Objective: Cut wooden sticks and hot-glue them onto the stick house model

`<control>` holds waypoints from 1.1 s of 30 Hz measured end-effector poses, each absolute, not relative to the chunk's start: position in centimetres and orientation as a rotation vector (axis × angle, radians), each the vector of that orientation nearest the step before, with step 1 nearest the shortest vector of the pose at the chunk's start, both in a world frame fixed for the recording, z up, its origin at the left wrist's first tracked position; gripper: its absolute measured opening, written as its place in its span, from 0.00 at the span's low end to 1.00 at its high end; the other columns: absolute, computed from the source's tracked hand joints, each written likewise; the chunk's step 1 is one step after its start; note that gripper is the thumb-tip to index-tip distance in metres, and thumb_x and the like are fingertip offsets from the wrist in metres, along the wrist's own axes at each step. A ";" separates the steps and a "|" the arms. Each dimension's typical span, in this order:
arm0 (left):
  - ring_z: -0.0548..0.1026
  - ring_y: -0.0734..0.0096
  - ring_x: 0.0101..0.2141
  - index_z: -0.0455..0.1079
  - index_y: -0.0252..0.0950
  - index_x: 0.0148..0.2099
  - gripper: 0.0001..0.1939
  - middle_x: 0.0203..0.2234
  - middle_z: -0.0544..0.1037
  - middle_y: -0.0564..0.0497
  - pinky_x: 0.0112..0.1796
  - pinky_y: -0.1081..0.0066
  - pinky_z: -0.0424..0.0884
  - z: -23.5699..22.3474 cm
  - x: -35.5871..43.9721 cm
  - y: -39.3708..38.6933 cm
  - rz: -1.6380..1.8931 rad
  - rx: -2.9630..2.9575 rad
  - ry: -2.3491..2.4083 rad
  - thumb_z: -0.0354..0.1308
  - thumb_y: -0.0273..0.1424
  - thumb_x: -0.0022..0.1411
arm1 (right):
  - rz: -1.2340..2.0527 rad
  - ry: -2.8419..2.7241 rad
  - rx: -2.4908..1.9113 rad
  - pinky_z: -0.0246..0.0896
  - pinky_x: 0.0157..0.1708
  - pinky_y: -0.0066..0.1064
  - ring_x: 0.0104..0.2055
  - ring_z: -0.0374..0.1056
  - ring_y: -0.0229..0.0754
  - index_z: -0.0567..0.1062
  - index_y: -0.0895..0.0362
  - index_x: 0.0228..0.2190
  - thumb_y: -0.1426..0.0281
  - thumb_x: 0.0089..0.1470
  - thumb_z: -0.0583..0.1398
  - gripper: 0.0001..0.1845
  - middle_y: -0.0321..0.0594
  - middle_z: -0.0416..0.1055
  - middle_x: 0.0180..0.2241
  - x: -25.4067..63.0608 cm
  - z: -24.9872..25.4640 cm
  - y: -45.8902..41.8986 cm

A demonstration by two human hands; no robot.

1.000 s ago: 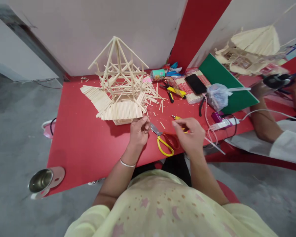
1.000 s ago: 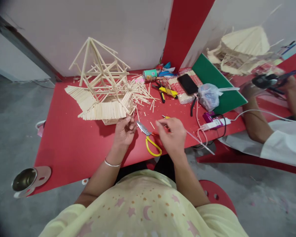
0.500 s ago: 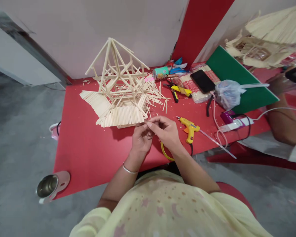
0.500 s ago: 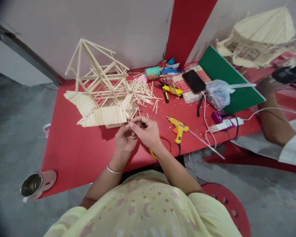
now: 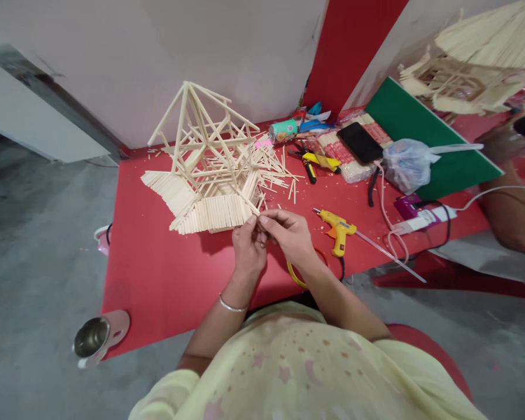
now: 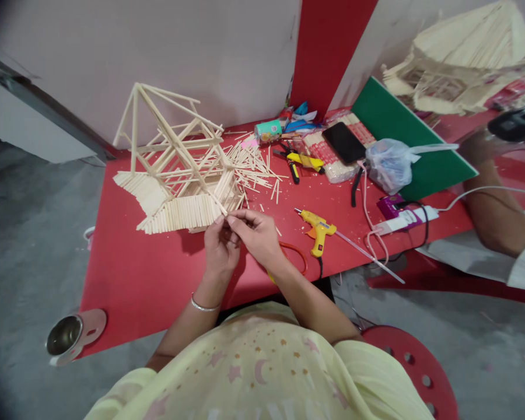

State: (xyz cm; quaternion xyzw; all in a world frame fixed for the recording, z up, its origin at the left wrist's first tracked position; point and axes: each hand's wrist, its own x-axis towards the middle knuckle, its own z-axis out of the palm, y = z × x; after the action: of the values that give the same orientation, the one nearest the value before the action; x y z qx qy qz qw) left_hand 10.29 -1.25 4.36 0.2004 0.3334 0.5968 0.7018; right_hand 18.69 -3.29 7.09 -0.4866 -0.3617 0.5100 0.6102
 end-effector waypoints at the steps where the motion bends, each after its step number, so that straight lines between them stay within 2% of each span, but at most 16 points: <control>1: 0.61 0.84 0.16 0.69 0.35 0.26 0.17 0.16 0.67 0.58 0.18 0.78 0.55 4.4 10.3 -1.2 1.335 0.448 0.740 0.70 0.40 0.55 | 1.173 -0.839 -1.125 0.62 0.22 0.26 0.20 0.64 0.33 0.81 0.56 0.34 0.55 0.51 0.70 0.16 0.31 0.72 0.20 18.7 7.2 -3.3; 6: 0.59 0.84 0.16 0.68 0.36 0.25 0.17 0.15 0.65 0.59 0.18 0.78 0.54 4.6 10.3 -1.2 1.324 0.473 0.755 0.69 0.39 0.55 | 1.165 -0.844 -1.108 0.61 0.22 0.25 0.20 0.63 0.32 0.81 0.56 0.33 0.56 0.51 0.70 0.16 0.31 0.72 0.20 18.7 7.4 -3.3; 16: 0.61 0.85 0.16 0.69 0.35 0.26 0.15 0.16 0.67 0.59 0.19 0.78 0.55 4.5 10.5 -1.0 1.340 0.419 0.765 0.70 0.38 0.51 | 1.206 -0.821 -1.080 0.64 0.25 0.27 0.23 0.66 0.34 0.81 0.55 0.35 0.55 0.51 0.70 0.17 0.32 0.73 0.22 18.7 6.8 -3.3; 33: 0.59 0.84 0.16 0.69 0.35 0.26 0.15 0.15 0.65 0.59 0.18 0.77 0.53 4.7 10.6 -1.0 1.330 0.439 0.785 0.69 0.39 0.53 | 1.207 -0.794 -1.065 0.66 0.26 0.28 0.23 0.66 0.34 0.81 0.55 0.34 0.57 0.51 0.70 0.14 0.32 0.73 0.23 18.6 6.9 -3.3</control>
State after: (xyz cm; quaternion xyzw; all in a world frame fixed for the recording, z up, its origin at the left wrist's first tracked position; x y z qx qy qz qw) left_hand 10.56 -0.96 4.66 0.1966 0.3516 0.5959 0.6947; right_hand 18.55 -3.27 6.90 -0.4637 -0.3458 0.5258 0.6236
